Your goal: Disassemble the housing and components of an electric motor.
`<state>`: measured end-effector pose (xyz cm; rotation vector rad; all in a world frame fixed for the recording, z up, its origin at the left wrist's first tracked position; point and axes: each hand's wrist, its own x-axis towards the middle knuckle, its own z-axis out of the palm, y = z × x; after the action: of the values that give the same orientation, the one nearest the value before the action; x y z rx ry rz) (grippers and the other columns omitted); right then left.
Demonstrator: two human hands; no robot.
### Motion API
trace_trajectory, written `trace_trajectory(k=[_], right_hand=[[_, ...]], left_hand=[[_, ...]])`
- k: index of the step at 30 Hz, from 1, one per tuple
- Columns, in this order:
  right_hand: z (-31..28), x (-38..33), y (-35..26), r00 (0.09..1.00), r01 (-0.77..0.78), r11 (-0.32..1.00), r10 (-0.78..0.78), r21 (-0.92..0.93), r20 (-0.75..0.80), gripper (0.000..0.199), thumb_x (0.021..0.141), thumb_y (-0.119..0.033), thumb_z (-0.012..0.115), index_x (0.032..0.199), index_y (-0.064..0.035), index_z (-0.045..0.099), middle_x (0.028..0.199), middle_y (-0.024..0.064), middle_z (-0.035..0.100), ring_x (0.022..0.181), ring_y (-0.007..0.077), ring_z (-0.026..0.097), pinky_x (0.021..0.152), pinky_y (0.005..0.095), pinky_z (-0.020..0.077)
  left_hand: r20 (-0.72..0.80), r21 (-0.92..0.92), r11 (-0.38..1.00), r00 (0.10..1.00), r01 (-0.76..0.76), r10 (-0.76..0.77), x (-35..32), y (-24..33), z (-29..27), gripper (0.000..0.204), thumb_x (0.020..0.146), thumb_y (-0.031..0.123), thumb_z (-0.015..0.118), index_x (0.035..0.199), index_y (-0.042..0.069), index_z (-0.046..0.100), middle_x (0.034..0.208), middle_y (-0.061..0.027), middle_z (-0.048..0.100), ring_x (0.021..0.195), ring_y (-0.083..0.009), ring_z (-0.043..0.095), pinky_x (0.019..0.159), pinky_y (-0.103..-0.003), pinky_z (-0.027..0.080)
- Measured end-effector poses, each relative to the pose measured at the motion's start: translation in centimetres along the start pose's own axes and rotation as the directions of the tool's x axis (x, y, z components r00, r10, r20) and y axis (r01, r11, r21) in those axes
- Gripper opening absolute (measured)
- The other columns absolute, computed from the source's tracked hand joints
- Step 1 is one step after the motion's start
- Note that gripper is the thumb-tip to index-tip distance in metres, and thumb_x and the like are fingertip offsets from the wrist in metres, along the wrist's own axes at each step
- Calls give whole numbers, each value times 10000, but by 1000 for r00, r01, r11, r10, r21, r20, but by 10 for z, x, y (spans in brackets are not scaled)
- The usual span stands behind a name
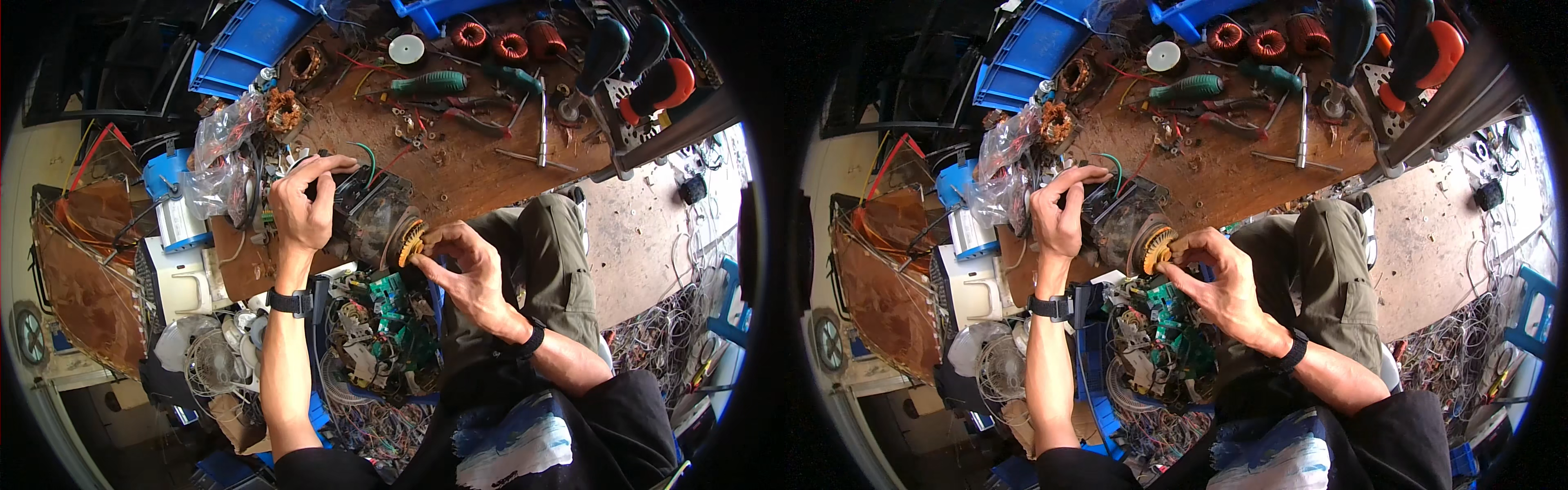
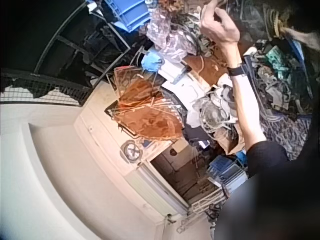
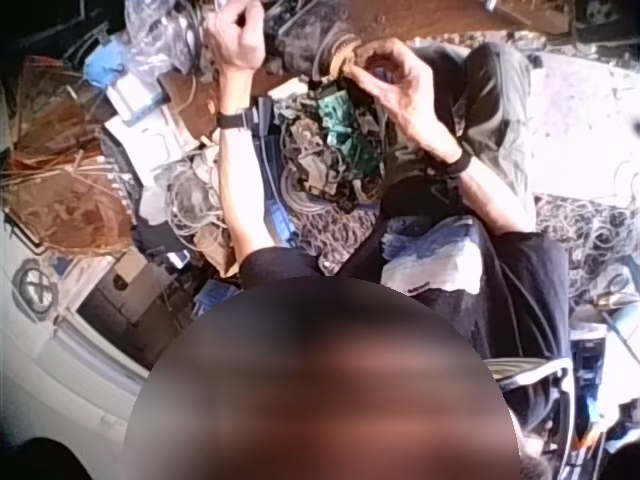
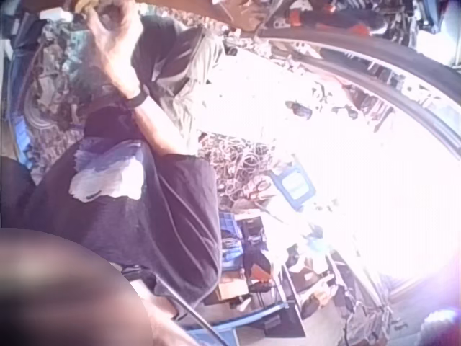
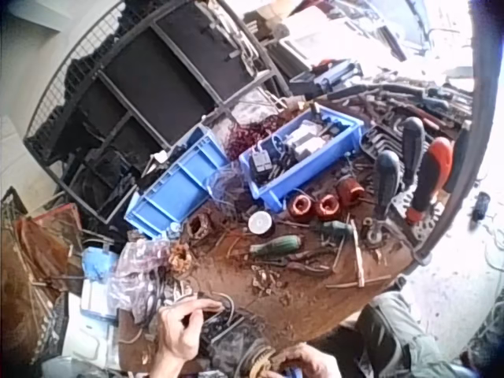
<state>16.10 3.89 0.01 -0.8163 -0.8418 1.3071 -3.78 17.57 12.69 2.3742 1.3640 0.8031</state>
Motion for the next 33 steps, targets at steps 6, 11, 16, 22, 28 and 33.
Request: trace_trajectory(k=[6, 11, 16, 22, 28, 33], right_hand=[[2, -4, 2, 999, 28, 999, -29, -36, -30, 280, 905, -34, 902, 1116, 7, 722, 1001, 57, 705, 905, 113, 720, 800, 263, 612], [4, -1, 5, 998, 52, 998, -53, -28, -45, 259, 902, -29, 902, 1088, 7, 725, 1007, 64, 720, 893, 113, 718, 772, 266, 603], [1, 3, -2, 982, 181, 967, -187, -181, -15, 253, 903, -33, 899, 1080, 5, 722, 1022, 85, 742, 903, 142, 731, 775, 291, 605], [-2, 2, -5, 996, 92, 985, -92, -149, 5, 257, 884, -29, 903, 1062, -7, 719, 1032, 110, 754, 909, 212, 750, 795, 325, 603], [-4, 6, -3, 964, 266, 926, -263, -268, 48, 260, 874, -36, 907, 1047, -11, 715, 1028, 107, 755, 914, 228, 754, 811, 341, 606], [-1, 2, 1, 990, 144, 978, -144, -154, 11, 302, 852, -35, 918, 1060, -10, 701, 1045, 106, 747, 938, 234, 744, 810, 351, 603]], left_hand=[[6, -23, 999, 999, 38, -38, -1, -2, -2, 309, 969, 63, 540, 1049, -34, 822, 996, -155, 840, 959, -299, 801, 943, -383, 581], [7, -22, 999, 999, 42, -41, -1, -1, 0, 311, 968, 69, 540, 1048, -44, 818, 996, -158, 841, 961, -300, 803, 967, -391, 575], [17, -2, 1000, 999, 29, -29, -1, -3, -1, 313, 975, 73, 535, 1048, -44, 816, 997, -156, 843, 963, -302, 807, 1014, -412, 560], [24, -11, 997, 997, 70, -70, 1, 3, 0, 317, 998, 83, 527, 1044, -51, 811, 1005, -154, 847, 975, -303, 812, 1107, -433, 515], [41, 19, 998, 997, 65, -66, 0, 2, -3, 326, 1009, 101, 524, 1056, -51, 809, 1009, -152, 848, 977, -305, 811, 1116, -440, 508], [42, 14, 997, 996, 77, -78, 0, 1, -1, 332, 1010, 116, 525, 1058, -48, 809, 1018, -153, 846, 991, -304, 809, 1129, -447, 498]])
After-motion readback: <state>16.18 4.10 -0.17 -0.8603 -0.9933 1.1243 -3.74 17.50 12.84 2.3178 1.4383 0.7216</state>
